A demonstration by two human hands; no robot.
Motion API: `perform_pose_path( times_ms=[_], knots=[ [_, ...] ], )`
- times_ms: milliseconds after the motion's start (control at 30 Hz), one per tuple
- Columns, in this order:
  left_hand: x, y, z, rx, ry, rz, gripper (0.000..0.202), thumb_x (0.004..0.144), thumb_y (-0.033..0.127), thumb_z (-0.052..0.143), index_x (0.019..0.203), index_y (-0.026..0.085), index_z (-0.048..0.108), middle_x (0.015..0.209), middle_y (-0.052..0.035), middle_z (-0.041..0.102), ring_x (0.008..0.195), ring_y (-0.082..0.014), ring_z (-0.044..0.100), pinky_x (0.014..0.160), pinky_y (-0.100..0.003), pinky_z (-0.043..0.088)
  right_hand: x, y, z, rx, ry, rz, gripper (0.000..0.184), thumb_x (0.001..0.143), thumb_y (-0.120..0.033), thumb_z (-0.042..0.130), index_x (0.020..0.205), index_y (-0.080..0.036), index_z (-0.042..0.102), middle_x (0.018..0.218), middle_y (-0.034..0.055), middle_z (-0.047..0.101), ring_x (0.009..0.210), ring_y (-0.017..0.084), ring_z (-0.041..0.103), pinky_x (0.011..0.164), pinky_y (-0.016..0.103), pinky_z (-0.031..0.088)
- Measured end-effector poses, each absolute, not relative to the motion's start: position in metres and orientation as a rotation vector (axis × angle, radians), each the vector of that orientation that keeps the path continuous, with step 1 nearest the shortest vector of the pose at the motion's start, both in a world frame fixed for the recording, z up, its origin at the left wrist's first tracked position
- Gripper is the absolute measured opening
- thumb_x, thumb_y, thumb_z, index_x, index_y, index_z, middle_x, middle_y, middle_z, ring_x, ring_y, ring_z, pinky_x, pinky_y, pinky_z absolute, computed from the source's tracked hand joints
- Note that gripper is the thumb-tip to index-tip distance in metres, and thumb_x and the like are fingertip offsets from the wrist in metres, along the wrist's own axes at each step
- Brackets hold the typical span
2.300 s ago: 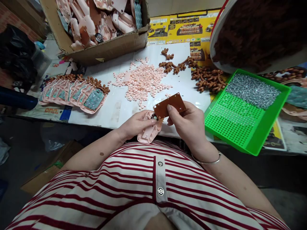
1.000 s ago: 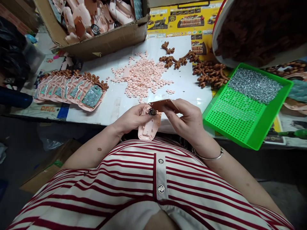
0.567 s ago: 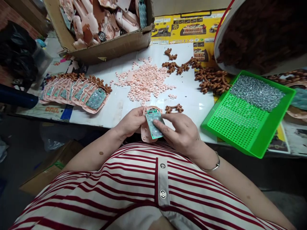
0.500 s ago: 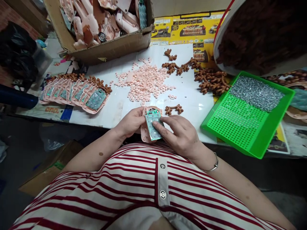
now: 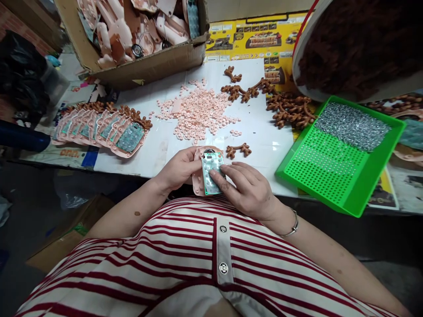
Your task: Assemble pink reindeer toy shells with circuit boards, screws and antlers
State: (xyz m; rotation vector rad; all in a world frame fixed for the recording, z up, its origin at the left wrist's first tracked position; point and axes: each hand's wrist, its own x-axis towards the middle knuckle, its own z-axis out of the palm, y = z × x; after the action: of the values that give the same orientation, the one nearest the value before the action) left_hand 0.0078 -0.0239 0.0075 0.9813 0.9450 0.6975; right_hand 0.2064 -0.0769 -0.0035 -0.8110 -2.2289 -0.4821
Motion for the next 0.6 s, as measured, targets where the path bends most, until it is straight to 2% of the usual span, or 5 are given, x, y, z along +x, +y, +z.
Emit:
perform_pose_path(
  times_ms=[67, 200, 367, 600],
  knots=[
    [0.0062, -0.0235, 0.0056, 0.994, 0.931, 0.702, 0.036, 0.073, 0.029, 0.081, 0.105, 0.014, 0.077, 0.097, -0.0062, 0.077, 0.086, -0.0163, 0.069, 0.080, -0.025, 0.054, 0.2062, -0.0775, -0.0035, -0.809, -2.223, -0.482, 0.024, 0.095, -0.009, 0.056, 0.113, -0.013, 0.071, 0.094, 0.0100, 0.077, 0.086, 0.018, 0.070, 0.084, 0.035, 0.064],
    [0.0044, -0.0255, 0.0038, 0.967, 0.962, 0.690, 0.037, 0.076, 0.031, 0.081, 0.109, 0.016, 0.076, 0.100, -0.0069, 0.078, 0.083, -0.0174, 0.072, 0.076, -0.026, 0.056, 0.2060, -0.0789, -0.0043, -0.785, -2.213, -0.462, 0.024, 0.092, -0.009, 0.061, 0.113, -0.009, 0.071, 0.095, 0.0126, 0.077, 0.091, 0.020, 0.070, 0.087, 0.035, 0.063],
    [0.0057, -0.0284, 0.0065, 0.935, 0.987, 0.707, 0.035, 0.076, 0.029, 0.082, 0.108, 0.017, 0.076, 0.101, -0.0071, 0.078, 0.082, -0.0192, 0.074, 0.070, -0.026, 0.058, 0.2045, -0.0793, -0.0041, -0.809, -2.202, -0.494, 0.022, 0.095, -0.011, 0.059, 0.111, -0.015, 0.073, 0.093, 0.0082, 0.077, 0.090, 0.017, 0.070, 0.087, 0.033, 0.063],
    [0.0017, -0.0271, 0.0043, 0.929, 0.944, 0.714, 0.037, 0.076, 0.029, 0.083, 0.110, 0.017, 0.076, 0.102, -0.0074, 0.078, 0.087, -0.0197, 0.074, 0.076, -0.027, 0.059, 0.2024, -0.0790, -0.0068, -0.802, -2.204, -0.453, 0.024, 0.095, -0.009, 0.057, 0.113, -0.011, 0.073, 0.094, 0.0121, 0.076, 0.089, 0.019, 0.069, 0.084, 0.035, 0.063]
  ],
)
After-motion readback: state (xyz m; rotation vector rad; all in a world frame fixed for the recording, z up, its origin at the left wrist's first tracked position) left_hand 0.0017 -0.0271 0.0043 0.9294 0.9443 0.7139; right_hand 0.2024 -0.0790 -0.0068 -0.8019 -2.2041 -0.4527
